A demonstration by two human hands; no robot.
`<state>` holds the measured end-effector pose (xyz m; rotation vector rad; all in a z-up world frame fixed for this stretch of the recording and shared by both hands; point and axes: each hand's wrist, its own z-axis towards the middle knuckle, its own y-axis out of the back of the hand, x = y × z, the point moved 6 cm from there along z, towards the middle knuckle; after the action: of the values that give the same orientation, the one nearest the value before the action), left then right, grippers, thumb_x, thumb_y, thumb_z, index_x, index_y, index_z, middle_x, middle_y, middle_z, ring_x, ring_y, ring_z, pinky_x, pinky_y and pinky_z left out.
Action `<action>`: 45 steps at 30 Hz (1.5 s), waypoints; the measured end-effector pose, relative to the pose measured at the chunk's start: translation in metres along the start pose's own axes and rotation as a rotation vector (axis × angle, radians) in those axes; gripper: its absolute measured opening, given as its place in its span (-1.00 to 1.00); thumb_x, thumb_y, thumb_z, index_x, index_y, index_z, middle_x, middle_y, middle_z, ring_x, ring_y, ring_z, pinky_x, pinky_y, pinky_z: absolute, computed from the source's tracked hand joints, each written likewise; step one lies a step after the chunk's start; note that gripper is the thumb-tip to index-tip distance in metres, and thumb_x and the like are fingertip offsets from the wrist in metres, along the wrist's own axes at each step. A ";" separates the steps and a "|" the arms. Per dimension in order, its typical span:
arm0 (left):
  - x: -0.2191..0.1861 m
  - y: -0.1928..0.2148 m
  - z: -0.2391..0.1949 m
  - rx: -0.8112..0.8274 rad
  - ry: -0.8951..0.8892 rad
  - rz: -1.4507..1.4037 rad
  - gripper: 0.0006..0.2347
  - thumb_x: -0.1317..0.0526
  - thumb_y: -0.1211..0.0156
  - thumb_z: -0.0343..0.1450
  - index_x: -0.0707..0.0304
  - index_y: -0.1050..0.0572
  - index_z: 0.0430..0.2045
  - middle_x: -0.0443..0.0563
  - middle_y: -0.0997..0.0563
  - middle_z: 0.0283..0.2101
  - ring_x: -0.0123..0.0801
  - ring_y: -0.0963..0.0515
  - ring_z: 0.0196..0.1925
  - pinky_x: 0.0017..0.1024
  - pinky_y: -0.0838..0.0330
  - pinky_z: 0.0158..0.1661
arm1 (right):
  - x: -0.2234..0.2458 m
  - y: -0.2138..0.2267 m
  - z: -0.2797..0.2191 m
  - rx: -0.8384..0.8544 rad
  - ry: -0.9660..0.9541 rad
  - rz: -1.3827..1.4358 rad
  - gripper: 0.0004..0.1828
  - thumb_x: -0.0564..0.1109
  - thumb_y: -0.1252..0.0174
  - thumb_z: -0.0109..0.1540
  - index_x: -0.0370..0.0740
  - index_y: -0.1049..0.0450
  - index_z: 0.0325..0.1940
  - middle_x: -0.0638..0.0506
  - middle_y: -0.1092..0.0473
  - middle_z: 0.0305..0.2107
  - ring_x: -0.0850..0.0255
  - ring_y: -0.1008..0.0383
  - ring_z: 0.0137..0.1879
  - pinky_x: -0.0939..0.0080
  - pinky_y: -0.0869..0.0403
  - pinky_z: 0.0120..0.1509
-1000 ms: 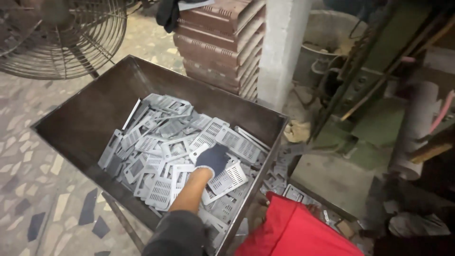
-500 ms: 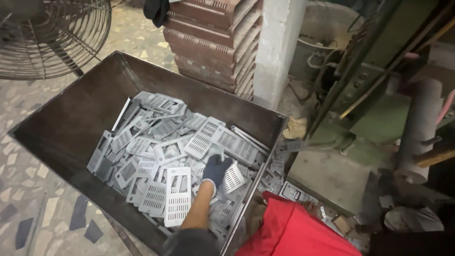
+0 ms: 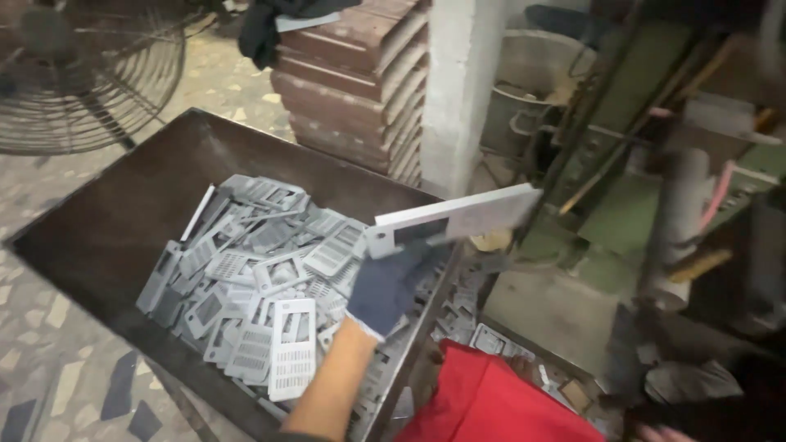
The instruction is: Manually aligning a small metal plate onto a larger perforated panel and using a machine press to join them.
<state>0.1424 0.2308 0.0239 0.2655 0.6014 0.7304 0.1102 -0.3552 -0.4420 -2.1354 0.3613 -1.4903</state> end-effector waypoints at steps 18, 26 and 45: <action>-0.072 -0.141 -0.145 0.791 0.574 -0.983 -0.65 0.29 -0.01 0.51 0.29 -0.43 0.22 0.10 -0.55 0.22 -0.28 -0.55 0.22 -0.34 -0.42 0.18 | 0.228 -0.427 -0.081 -0.342 0.238 -0.124 -0.38 -0.30 -0.26 0.20 -0.45 -0.28 0.33 -0.28 -0.54 -0.07 0.02 -0.56 -0.04 0.06 -0.50 -0.04; -0.094 -0.160 -0.158 1.011 1.124 -1.354 -0.69 0.26 -0.15 0.50 0.57 -0.51 0.04 0.34 -0.63 -0.06 -0.06 -0.64 -0.09 -0.21 -0.58 -0.05 | 0.199 -0.398 -0.101 -0.226 0.219 -0.424 -0.39 -0.18 -0.27 0.23 -0.44 -0.34 0.33 -0.17 -0.52 -0.05 0.25 -0.55 -0.02 0.27 -0.54 0.04; -0.113 -0.195 -0.173 0.676 1.411 -1.285 -0.72 0.40 -0.10 0.43 0.49 -0.44 0.03 0.18 -0.59 -0.03 -0.04 -0.64 -0.09 -0.08 -0.62 -0.03 | 0.117 -0.076 -0.281 -1.379 -0.269 -1.301 -0.50 0.22 -0.35 0.10 -0.22 -0.58 -0.14 -0.26 -0.57 -0.23 -0.17 -0.60 -0.07 -0.11 -0.55 0.08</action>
<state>0.0788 0.0157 -0.1510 -0.1130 2.0829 -0.7298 -0.1135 -0.4193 -0.2319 -4.1256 -0.3695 -1.6084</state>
